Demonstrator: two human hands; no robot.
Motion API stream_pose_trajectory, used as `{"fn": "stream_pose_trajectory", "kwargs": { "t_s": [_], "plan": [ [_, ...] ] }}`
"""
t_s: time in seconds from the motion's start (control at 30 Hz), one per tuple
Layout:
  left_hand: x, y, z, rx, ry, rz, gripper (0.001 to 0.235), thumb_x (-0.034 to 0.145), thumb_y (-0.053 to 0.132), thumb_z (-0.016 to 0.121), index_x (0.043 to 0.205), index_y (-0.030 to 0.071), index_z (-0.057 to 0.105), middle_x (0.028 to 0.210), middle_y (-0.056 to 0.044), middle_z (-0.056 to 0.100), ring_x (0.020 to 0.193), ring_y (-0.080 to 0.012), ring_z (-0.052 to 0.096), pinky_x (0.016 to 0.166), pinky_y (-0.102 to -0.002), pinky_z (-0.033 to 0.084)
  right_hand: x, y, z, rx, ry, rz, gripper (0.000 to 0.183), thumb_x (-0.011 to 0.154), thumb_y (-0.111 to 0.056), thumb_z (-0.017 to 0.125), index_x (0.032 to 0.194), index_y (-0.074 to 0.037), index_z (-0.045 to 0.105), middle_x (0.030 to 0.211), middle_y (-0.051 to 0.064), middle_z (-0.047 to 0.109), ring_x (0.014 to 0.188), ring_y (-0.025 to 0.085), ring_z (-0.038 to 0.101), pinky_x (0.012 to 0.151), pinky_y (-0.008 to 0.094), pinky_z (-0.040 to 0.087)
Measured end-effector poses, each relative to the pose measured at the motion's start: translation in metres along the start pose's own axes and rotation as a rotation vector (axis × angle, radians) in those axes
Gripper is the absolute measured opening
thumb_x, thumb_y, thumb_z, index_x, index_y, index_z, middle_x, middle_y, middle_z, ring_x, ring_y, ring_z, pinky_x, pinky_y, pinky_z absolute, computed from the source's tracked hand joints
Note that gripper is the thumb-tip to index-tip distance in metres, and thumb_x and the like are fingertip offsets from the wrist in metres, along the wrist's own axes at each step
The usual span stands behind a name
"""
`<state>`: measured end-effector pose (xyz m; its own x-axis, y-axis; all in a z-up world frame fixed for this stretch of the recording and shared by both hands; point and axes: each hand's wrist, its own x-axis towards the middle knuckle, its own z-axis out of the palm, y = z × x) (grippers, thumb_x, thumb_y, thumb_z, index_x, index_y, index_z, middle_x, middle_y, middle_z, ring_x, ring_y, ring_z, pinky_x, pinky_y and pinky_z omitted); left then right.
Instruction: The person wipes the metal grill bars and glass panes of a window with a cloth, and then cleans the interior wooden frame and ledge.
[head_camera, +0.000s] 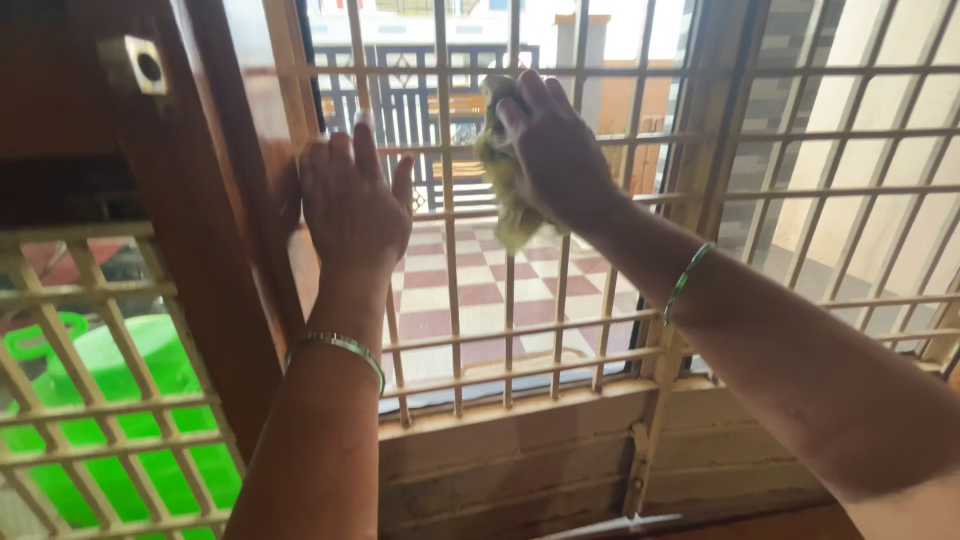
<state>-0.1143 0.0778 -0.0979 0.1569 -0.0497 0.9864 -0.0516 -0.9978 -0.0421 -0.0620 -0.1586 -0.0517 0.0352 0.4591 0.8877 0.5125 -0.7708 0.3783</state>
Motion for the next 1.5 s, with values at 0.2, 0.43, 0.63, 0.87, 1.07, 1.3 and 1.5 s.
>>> {"fn": "stream_pose_trajectory", "kwargs": {
  "t_s": [0.2, 0.43, 0.63, 0.87, 1.07, 1.3, 1.5],
  "plan": [
    [0.01, 0.014, 0.001, 0.169, 0.083, 0.018, 0.067, 0.108, 0.055, 0.054, 0.143, -0.002, 0.055, 0.126, -0.021, 0.058, 0.128, -0.0372, 0.049, 0.116, -0.05, 0.03, 0.012, 0.02, -0.007, -0.071, 0.098, -0.208, 0.043, 0.101, -0.006, 0.07, 0.143, -0.009, 0.06, 0.124, 0.008, 0.053, 0.115, 0.024, 0.06, 0.1, 0.038, 0.058],
    [0.018, 0.032, -0.01, 0.066, -0.168, -0.097, 0.069, 0.109, 0.052, 0.056, 0.149, -0.003, 0.047, 0.127, -0.026, 0.055, 0.127, -0.0404, 0.049, 0.118, -0.053, 0.03, -0.023, 0.086, -0.003, -0.18, 0.049, -0.184, 0.041, 0.087, -0.006, 0.071, 0.126, -0.004, 0.06, 0.125, 0.015, 0.061, 0.119, 0.029, 0.063, 0.095, 0.038, 0.057],
    [0.014, 0.076, 0.004, 0.222, 0.108, 0.073, 0.073, 0.102, 0.055, 0.065, 0.147, 0.001, 0.046, 0.141, -0.025, 0.049, 0.137, -0.0363, 0.048, 0.12, -0.055, 0.029, -0.051, 0.127, -0.041, -0.012, 0.022, 0.246, 0.021, 0.097, -0.001, 0.065, 0.118, -0.003, 0.062, 0.118, 0.014, 0.062, 0.113, 0.029, 0.066, 0.101, 0.038, 0.058],
    [0.027, 0.103, 0.022, 0.203, -0.153, -0.009, 0.065, 0.098, 0.062, 0.059, 0.141, 0.013, 0.055, 0.12, -0.021, 0.06, 0.122, -0.0381, 0.05, 0.111, -0.055, 0.03, -0.05, 0.088, -0.029, -0.093, 0.126, 0.105, 0.045, 0.074, 0.003, 0.068, 0.119, -0.001, 0.065, 0.108, 0.019, 0.065, 0.098, 0.036, 0.066, 0.085, 0.043, 0.059],
    [0.029, 0.092, 0.014, 0.218, -0.236, 0.029, 0.053, 0.102, 0.06, 0.052, 0.13, 0.016, 0.063, 0.121, -0.014, 0.062, 0.122, -0.0325, 0.05, 0.108, -0.053, 0.033, -0.016, 0.088, -0.037, 0.246, 0.097, 0.252, 0.019, 0.097, -0.008, 0.071, 0.115, -0.004, 0.068, 0.111, 0.016, 0.066, 0.102, 0.025, 0.069, 0.085, 0.04, 0.062],
    [0.029, 0.092, 0.019, 0.257, -0.243, -0.009, 0.051, 0.1, 0.06, 0.05, 0.129, 0.02, 0.062, 0.121, -0.012, 0.06, 0.123, -0.0309, 0.048, 0.108, -0.052, 0.031, -0.006, 0.028, -0.009, 0.242, 0.343, -0.054, 0.025, 0.095, -0.006, 0.065, 0.119, 0.002, 0.064, 0.122, 0.024, 0.061, 0.106, 0.034, 0.07, 0.081, 0.032, 0.064],
    [0.026, 0.085, 0.021, 0.255, -0.18, 0.01, 0.052, 0.098, 0.06, 0.052, 0.13, 0.02, 0.061, 0.125, -0.012, 0.059, 0.124, -0.0314, 0.047, 0.109, -0.051, 0.03, -0.01, 0.027, -0.024, 0.383, 0.09, 0.124, 0.037, 0.089, -0.028, 0.076, 0.114, -0.003, 0.063, 0.11, 0.013, 0.066, 0.095, 0.027, 0.074, 0.082, 0.035, 0.066]
  ]
}}
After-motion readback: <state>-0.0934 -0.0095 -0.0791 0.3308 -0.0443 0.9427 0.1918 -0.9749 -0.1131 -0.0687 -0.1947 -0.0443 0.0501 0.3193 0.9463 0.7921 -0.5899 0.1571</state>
